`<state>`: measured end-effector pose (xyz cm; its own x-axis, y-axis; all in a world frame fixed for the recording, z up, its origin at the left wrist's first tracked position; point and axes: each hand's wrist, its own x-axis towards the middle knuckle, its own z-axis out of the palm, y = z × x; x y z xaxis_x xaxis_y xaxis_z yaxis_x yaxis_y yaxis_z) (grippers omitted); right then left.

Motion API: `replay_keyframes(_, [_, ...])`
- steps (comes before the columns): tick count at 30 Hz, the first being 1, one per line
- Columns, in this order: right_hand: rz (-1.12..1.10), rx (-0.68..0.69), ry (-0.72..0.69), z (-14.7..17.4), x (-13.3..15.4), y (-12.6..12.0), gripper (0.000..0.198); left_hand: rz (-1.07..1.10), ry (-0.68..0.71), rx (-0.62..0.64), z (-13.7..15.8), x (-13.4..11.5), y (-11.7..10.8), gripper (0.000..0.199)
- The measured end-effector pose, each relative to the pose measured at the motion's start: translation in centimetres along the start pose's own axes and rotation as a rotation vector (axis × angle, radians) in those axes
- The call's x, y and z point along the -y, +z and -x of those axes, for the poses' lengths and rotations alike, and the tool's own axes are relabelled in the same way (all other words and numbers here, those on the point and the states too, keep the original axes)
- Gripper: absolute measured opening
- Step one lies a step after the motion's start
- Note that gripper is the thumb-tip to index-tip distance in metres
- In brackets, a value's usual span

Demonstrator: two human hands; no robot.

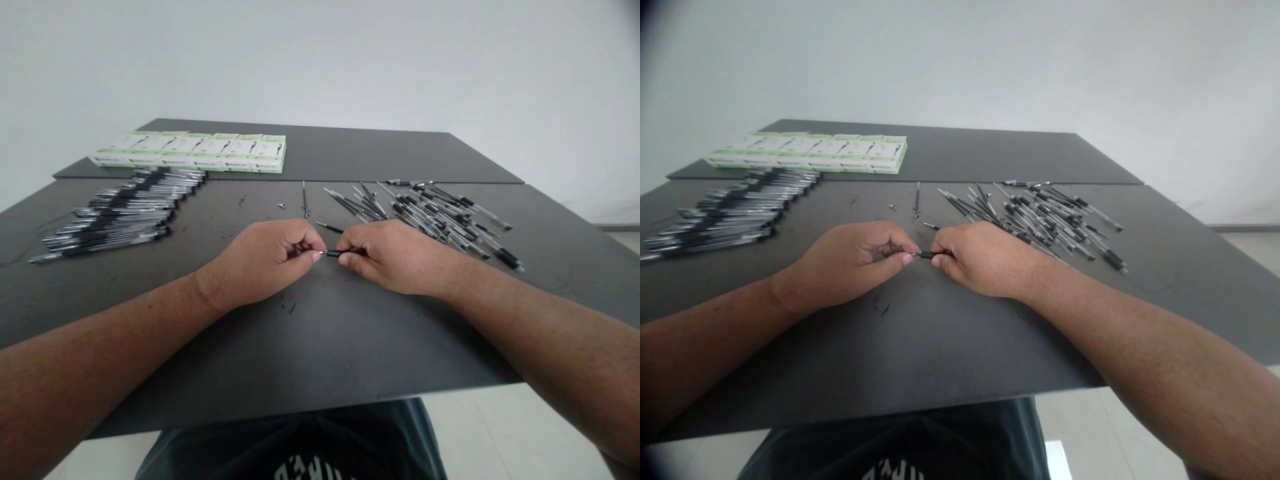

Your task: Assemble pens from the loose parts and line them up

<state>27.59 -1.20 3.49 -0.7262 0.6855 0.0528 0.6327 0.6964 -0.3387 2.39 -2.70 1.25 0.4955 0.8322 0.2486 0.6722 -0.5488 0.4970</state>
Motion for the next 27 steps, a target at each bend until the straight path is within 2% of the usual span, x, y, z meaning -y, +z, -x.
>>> replay_keyframes(13, [0.088, -0.037, -0.046, 0.22, 0.21, -0.08, 0.018, -0.017, -0.039, 0.029, -0.10, -0.02, -0.02, 0.020])
replay_keyframes(22, [0.109, 0.030, -0.032, 0.38, 0.15, 0.03, 0.027, -0.071, -0.001, 0.000, -0.03, -0.03, 0.07, 0.019])
replay_keyframes(27, [0.029, -0.076, 0.006, 0.56, 0.34, -0.07, 0.019, -0.074, 0.008, 0.000, -0.04, -0.09, 0.08, 0.019])
